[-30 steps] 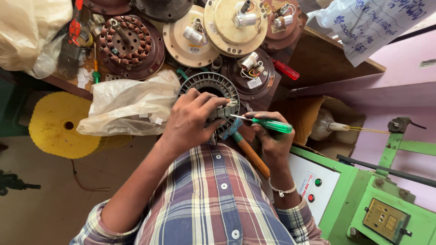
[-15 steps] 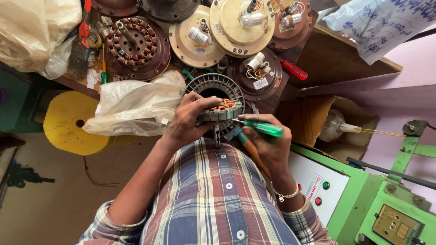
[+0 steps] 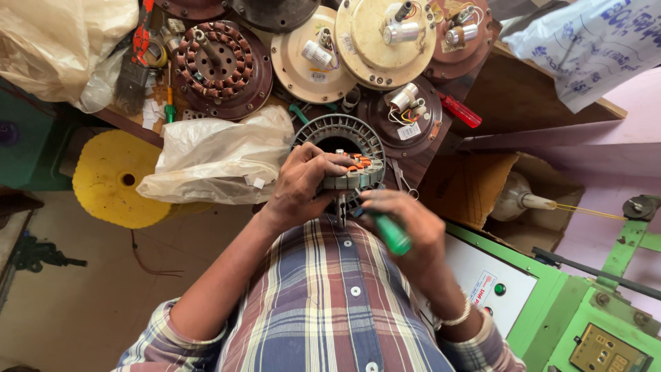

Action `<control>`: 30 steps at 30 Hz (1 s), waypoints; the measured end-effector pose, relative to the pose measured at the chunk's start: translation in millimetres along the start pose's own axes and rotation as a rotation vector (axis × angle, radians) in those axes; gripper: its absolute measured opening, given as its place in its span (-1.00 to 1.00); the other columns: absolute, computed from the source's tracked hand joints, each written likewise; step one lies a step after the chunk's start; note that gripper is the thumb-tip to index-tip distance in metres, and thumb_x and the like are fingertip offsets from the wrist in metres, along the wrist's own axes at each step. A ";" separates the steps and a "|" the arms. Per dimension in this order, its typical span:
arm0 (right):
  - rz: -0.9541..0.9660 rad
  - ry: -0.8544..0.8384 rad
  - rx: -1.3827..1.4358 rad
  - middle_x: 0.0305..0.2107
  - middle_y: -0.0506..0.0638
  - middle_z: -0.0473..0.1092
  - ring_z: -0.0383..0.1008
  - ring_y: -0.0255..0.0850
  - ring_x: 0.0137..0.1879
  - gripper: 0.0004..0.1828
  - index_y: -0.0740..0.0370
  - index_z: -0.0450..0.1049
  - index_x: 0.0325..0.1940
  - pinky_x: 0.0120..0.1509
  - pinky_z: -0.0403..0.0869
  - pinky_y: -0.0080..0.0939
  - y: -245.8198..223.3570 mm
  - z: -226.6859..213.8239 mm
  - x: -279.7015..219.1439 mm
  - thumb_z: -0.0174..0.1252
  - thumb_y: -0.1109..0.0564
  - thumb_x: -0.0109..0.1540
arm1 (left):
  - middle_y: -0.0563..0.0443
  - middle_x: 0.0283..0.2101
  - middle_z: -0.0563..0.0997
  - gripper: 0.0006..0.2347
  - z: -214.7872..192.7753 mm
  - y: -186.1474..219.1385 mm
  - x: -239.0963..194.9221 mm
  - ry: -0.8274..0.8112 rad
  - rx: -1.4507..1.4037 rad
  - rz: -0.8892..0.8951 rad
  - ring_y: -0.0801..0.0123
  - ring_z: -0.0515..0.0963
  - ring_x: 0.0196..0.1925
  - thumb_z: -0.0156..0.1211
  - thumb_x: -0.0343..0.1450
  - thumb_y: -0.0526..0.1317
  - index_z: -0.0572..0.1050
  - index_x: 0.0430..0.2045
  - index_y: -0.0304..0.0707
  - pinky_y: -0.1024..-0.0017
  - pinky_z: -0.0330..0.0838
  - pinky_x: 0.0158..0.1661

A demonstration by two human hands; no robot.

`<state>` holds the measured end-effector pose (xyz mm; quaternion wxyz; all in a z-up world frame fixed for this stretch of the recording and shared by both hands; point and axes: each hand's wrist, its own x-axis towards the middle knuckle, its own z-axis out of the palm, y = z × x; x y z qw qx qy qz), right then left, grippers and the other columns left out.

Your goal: The person works on a circular electrical component, likely a motor stator, using a screwdriver and hammer to adjust internal parts. They repeatedly insert and remove small white pieces while manipulating the component on a cluttered workbench.

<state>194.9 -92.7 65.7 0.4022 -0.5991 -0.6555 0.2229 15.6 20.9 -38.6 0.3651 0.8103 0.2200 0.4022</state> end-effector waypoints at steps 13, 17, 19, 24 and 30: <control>-0.078 0.058 0.208 -0.07 0.15 0.56 0.63 -0.15 0.03 -0.73 0.28 0.49 -0.04 0.11 0.63 -0.20 41.4 -3.7 -21.5 0.30 0.41 0.22 | 0.00 0.05 0.62 -0.50 -15.8 14.0 12.1 -0.098 -0.055 -0.049 0.14 0.52 0.00 0.49 0.23 -0.35 0.41 0.04 -0.13 0.24 0.39 0.08; 0.190 0.156 0.465 -0.04 0.19 0.56 0.62 -0.11 0.11 -0.80 0.32 0.46 -0.01 0.13 0.59 -0.23 53.2 -16.1 -36.8 0.21 0.40 0.29 | -0.11 0.00 0.61 -0.44 -15.4 45.3 19.9 -0.256 0.327 -0.178 0.04 0.50 -0.05 0.45 0.19 -0.32 0.43 0.12 -0.20 0.13 0.34 -0.04; 0.281 0.187 0.507 -0.03 0.22 0.56 0.61 -0.08 0.12 -0.81 0.34 0.46 -0.01 0.13 0.57 -0.23 58.4 -14.1 -42.1 0.21 0.41 0.30 | -0.09 0.04 0.61 -0.46 -10.4 50.0 20.6 -0.249 0.383 -0.140 0.06 0.50 -0.02 0.37 0.21 -0.41 0.43 0.13 -0.23 0.15 0.34 0.00; 0.275 0.171 0.598 -0.02 0.22 0.55 0.60 -0.04 0.17 -0.81 0.34 0.45 -0.01 0.29 0.60 -0.12 60.9 -1.7 -39.3 0.22 0.39 0.30 | -0.02 0.09 0.62 -0.43 -16.3 30.2 18.6 -0.234 0.200 -0.039 0.09 0.53 0.02 0.35 0.18 -0.46 0.43 0.14 -0.20 0.18 0.36 0.08; 0.216 0.168 0.530 -0.03 0.21 0.55 0.61 -0.06 0.15 -0.76 0.35 0.47 0.00 0.30 0.59 -0.11 47.4 5.6 -34.0 0.28 0.38 0.26 | -0.02 0.05 0.61 -0.45 -20.2 8.6 4.0 -0.162 -0.026 -0.096 0.07 0.54 -0.01 0.48 0.18 -0.42 0.47 0.09 -0.24 0.26 0.47 0.06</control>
